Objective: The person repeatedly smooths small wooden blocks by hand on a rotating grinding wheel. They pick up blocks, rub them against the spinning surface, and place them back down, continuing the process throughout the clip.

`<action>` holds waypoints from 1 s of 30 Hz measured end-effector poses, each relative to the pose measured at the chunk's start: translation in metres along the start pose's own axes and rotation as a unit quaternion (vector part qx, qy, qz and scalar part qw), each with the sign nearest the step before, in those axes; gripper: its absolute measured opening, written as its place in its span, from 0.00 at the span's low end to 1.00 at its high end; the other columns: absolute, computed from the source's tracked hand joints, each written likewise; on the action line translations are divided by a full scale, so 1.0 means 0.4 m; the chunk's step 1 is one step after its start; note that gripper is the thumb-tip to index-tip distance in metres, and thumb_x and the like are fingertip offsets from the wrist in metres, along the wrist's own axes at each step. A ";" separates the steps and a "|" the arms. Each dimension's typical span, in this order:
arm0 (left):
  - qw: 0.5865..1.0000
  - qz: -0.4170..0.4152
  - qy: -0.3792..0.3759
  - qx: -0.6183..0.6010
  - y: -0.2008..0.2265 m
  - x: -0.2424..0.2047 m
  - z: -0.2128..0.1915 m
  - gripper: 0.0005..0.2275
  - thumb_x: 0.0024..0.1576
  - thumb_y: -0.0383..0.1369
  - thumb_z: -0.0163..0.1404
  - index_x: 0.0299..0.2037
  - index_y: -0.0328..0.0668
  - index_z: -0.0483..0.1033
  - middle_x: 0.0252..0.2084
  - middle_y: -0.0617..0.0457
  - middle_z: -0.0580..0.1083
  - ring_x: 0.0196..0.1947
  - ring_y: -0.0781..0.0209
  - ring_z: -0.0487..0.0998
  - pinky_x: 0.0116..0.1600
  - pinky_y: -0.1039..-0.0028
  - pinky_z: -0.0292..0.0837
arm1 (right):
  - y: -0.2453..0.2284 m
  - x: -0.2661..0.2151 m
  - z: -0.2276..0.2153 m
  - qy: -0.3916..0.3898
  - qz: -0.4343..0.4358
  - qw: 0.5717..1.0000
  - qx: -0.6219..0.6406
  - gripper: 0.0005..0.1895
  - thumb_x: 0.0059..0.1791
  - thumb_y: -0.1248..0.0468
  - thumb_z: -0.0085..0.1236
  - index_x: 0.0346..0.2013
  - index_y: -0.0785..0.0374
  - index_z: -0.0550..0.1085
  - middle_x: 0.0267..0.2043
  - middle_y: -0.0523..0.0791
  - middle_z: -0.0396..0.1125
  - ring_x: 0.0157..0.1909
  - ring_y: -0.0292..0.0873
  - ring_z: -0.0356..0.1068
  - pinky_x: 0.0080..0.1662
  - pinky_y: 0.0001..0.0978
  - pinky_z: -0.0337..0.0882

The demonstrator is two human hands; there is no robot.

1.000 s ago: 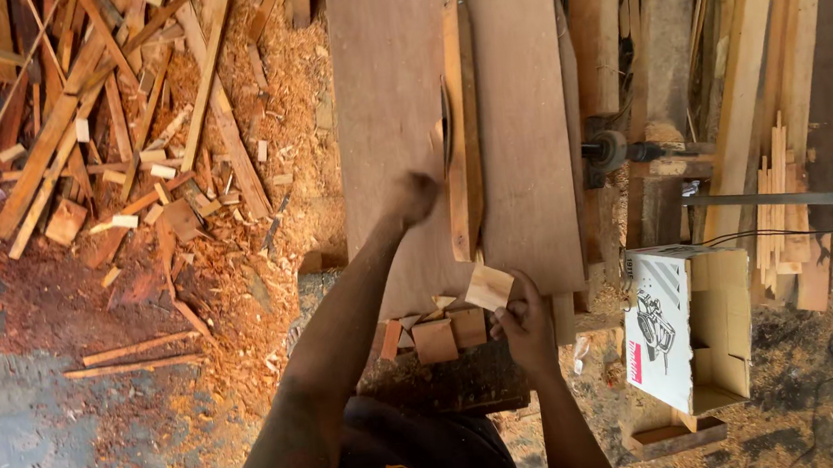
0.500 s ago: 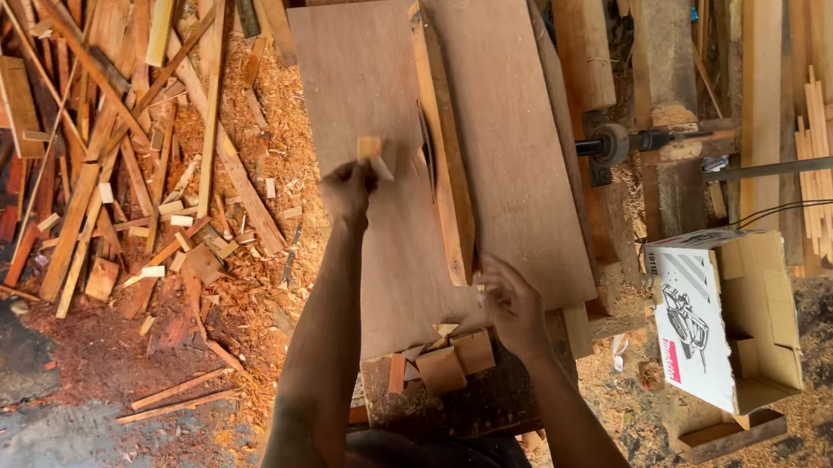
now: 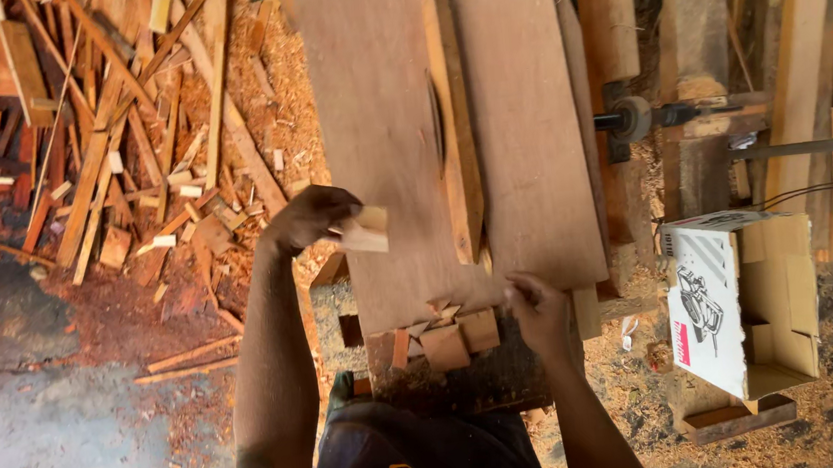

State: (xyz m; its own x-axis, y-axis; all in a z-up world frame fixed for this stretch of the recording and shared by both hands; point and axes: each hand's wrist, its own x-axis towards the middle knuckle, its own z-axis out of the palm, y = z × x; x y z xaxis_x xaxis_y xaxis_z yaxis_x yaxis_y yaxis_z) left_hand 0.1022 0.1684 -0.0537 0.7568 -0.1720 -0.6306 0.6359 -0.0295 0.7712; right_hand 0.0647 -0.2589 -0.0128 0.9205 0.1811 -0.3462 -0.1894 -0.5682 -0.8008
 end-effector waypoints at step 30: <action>0.958 0.084 -0.040 -0.270 -0.151 -0.004 0.406 0.10 0.68 0.33 0.45 0.53 0.36 0.74 0.39 0.49 0.76 0.36 0.63 0.75 0.42 0.73 0.75 | -0.334 0.130 0.032 -0.275 0.018 0.948 -0.158 0.37 0.48 0.70 0.59 0.70 0.51 0.59 0.40 0.49 0.80 0.36 0.41 0.80 0.40 0.35 0.80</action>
